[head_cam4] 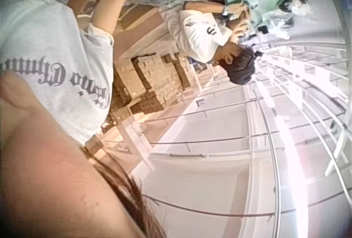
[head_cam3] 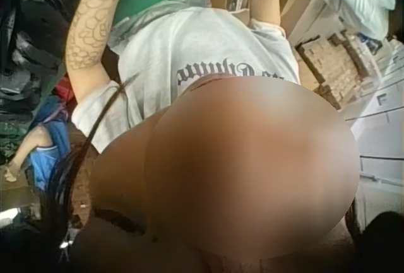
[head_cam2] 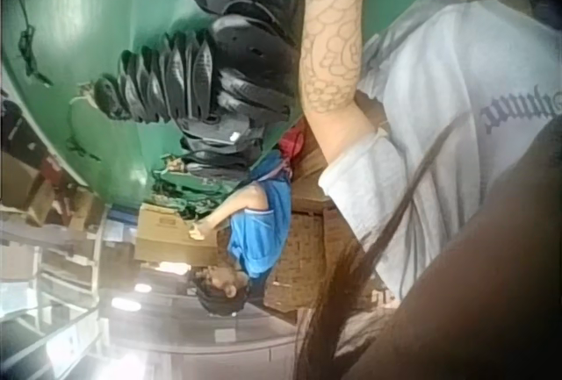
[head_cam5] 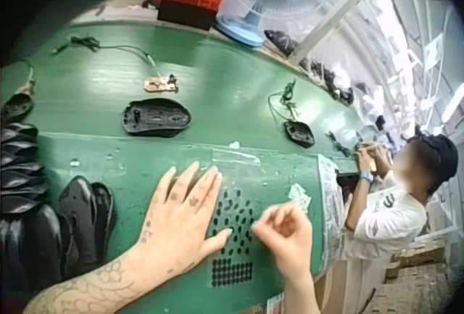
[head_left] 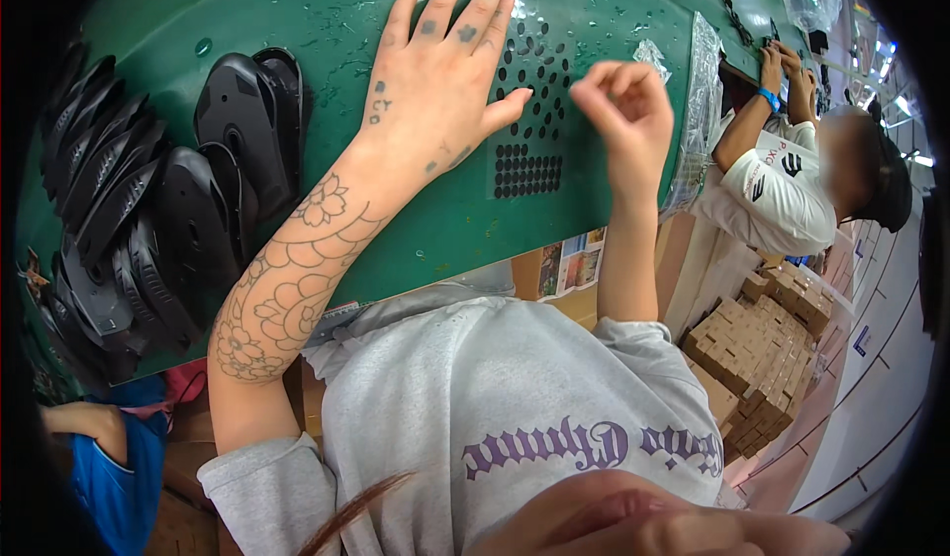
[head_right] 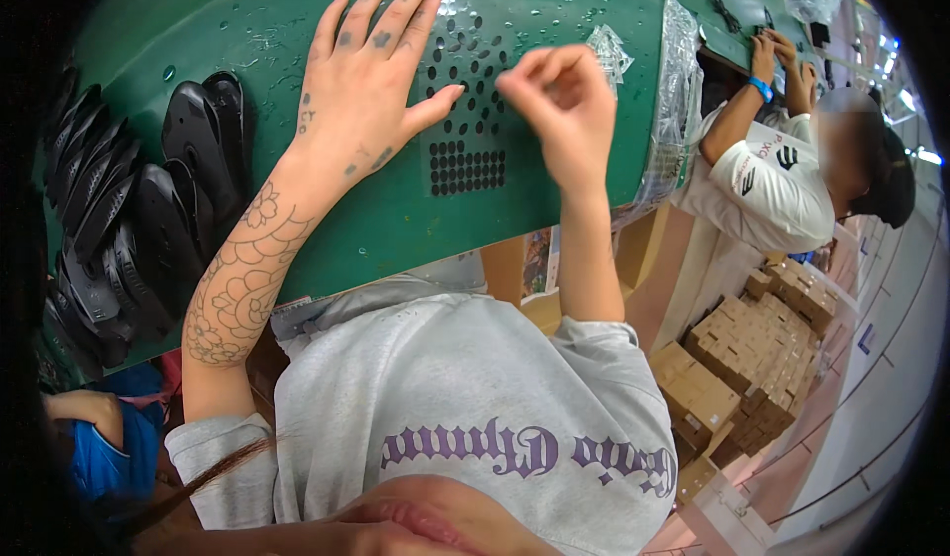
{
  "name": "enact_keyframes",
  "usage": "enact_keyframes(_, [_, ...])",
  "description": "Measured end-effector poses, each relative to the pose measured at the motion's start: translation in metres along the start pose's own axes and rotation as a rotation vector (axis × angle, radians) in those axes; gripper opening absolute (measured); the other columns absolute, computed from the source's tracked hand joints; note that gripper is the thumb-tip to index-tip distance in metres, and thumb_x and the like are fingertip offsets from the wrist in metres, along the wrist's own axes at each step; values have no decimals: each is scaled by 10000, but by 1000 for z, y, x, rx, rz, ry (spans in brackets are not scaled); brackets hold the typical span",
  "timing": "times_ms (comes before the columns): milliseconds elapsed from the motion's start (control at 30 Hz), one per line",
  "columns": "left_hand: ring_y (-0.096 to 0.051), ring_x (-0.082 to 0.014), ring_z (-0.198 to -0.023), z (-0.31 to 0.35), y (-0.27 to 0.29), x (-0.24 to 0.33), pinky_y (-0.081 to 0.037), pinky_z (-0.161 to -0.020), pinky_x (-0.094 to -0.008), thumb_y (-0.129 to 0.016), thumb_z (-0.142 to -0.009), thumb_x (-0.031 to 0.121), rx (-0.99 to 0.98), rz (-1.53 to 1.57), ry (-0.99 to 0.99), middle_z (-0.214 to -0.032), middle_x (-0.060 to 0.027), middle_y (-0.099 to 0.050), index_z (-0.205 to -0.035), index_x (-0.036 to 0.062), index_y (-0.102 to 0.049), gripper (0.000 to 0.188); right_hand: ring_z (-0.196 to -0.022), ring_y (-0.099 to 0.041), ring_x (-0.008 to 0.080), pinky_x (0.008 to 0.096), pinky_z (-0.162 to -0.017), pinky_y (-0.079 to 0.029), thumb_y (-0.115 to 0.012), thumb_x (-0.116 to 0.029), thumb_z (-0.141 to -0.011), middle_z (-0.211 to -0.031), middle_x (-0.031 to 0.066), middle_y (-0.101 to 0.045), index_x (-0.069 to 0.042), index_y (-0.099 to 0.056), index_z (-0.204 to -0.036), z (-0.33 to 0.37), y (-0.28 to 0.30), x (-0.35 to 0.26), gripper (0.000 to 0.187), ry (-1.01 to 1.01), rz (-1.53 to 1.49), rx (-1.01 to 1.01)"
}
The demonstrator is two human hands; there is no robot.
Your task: Manually assembling small electronic circuit boards and connecting wires at a workbench station.
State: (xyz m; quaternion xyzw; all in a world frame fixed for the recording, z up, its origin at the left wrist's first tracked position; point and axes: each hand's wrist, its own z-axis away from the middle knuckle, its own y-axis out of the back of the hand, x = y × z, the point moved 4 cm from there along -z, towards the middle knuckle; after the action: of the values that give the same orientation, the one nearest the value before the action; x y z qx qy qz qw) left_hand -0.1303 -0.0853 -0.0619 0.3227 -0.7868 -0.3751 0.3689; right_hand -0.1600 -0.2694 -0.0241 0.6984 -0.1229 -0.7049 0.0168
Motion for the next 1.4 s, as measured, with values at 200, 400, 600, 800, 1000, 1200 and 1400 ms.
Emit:
enact_keyframes(200, [-443, -285, -1278, -3, -1, 0, -285, -1106, -455, -613, -851, 461, 99, -14, -59, -1345, -121, -537, -1296, 11, -563, 635, -638, -491, 65, 186, -594, -396, -735, 38, -768, -879, 29, -712, -81, -499, -818, 46, -11, 7, 269, -63, 214, -131])
enact_keyframes(400, [-347, -271, -1369, -1, 14, 5, -224, -1156, -462, -647, -834, 467, -101, 4, -4, -1458, -71, -442, -1376, 15, -501, 720, -677, -541, 77, 191, -605, -391, -724, 60, -774, -888, 47, -725, -79, -477, -837, 65, -13, 6, 290, 119, 434, -131])
enact_keyframes(600, [-329, -300, -1378, 1, 15, 4, -218, -1156, -485, -641, -835, 467, -126, 12, -7, -1480, -102, -406, -1401, -3, -461, 757, -667, -528, 73, 192, -597, -385, -714, 60, -776, -891, 50, -724, -78, -480, -832, 67, -24, 5, 278, 72, 405, -124])
enact_keyframes(800, [-318, -304, -1388, 0, 15, 4, -211, -1159, -488, -633, -839, 475, -112, 6, -22, -1496, -103, -386, -1418, -2, -440, 775, -639, -488, 71, 189, -587, -376, -705, 58, -778, -899, 45, -717, -78, -481, -829, 67, -22, 5, 267, 72, 406, -54])
enact_keyframes(1000, [-310, -299, -1398, -2, 14, 6, -204, -1165, -482, -624, -847, 482, -107, 5, -41, -1510, -102, -374, -1425, 0, -434, 776, -601, -442, 97, 211, -570, -389, -694, 76, -762, -859, 14, -685, -75, -485, -793, 62, -21, 1, 260, 86, 361, -74])
enact_keyframes(1200, [-311, -290, -1400, 0, 13, 4, -209, -1166, -474, -617, -854, 490, -96, -15, -30, -1516, -93, -372, -1430, 8, -433, 773, -608, -433, 88, 208, -570, -381, -685, 72, -776, -863, 14, -666, -84, -451, -803, 61, -21, 6, 281, 124, 365, -143])
enact_keyframes(1400, [-319, -285, -1396, 1, 13, 4, -218, -1163, -471, -623, -852, 496, -87, -40, -31, -1512, -80, -381, -1426, 21, -443, 767, -621, -419, 71, 194, -579, -364, -685, 57, -791, -888, 9, -664, -97, -430, -806, 62, -21, 9, 298, 114, 366, -169])
